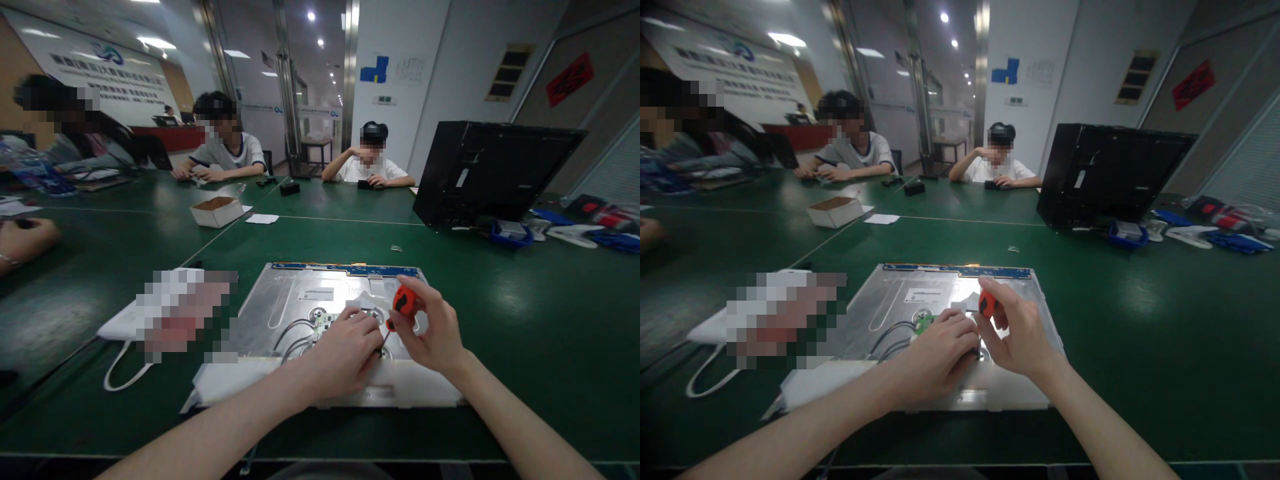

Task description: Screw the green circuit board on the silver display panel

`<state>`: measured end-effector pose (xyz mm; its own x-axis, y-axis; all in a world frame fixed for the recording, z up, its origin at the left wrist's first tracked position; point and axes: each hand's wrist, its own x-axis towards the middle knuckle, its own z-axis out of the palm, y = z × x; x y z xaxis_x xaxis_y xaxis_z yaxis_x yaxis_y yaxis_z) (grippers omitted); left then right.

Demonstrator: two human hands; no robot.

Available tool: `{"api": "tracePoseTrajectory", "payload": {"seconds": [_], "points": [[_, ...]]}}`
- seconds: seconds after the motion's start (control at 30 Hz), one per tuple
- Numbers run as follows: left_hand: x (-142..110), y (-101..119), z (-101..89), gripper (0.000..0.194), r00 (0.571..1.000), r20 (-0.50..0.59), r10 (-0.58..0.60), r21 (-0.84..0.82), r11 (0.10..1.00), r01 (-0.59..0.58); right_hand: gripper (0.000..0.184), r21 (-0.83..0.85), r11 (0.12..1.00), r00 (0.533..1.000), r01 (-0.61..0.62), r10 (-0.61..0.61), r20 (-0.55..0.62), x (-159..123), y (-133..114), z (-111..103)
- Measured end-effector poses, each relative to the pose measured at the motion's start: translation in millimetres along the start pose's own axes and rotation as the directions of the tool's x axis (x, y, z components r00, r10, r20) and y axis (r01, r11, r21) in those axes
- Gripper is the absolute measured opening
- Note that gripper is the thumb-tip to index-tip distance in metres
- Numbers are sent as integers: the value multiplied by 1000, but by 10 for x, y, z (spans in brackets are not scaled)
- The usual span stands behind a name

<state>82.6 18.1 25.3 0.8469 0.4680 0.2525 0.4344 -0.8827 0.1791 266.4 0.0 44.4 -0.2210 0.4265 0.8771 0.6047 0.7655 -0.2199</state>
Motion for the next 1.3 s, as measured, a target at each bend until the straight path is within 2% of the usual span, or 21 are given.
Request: {"api": "tracePoseTrajectory", "payload": {"seconds": [0.13, 0.27, 0.47, 0.8, 0.93, 1.07, 1.17, 1.3], "points": [[-6, 6, -17, 11, 1000, 6, 1, -32, 999, 0, 43, -3, 999, 999, 32, -32, -25, 9, 5, 13], [-5, 4, -23, 12, 1000, 9, 5, -40, 999, -4, 43, 17, 999, 999, 30, -31, 32, 24, -10, -17], [4, -4, -7, 8, 1000, -3, 6, -10, 1000, -6, 58, 123, 992, 995, -14, 2, 97, 18, -20, -39], [1, -2, -10, 7, 1000, 15, 5, -26, 1000, -4, 42, -27, 999, 999, 32, -33, -31, 2, 21, 16], [-2, -5, 3, 8, 1000, 4, 7, -22, 1000, -7, 42, -11, 1000, 1000, 20, -20, 15, 0, 9, -4], [-1, -19, 15, 6, 1000, -3, 20, -9, 1000, -20, 53, 102, 995, 997, 3, -11, 81, 14, -20, -42], [2, -28, 25, 5, 1000, -9, 24, -2, 1000, -24, 58, 115, 993, 997, 11, -20, 77, 25, -34, -53], [2, -24, 27, 8, 1000, -13, 22, 8, 1000, -22, 49, 22, 999, 999, 27, -27, 17, 20, -28, -25]]}}
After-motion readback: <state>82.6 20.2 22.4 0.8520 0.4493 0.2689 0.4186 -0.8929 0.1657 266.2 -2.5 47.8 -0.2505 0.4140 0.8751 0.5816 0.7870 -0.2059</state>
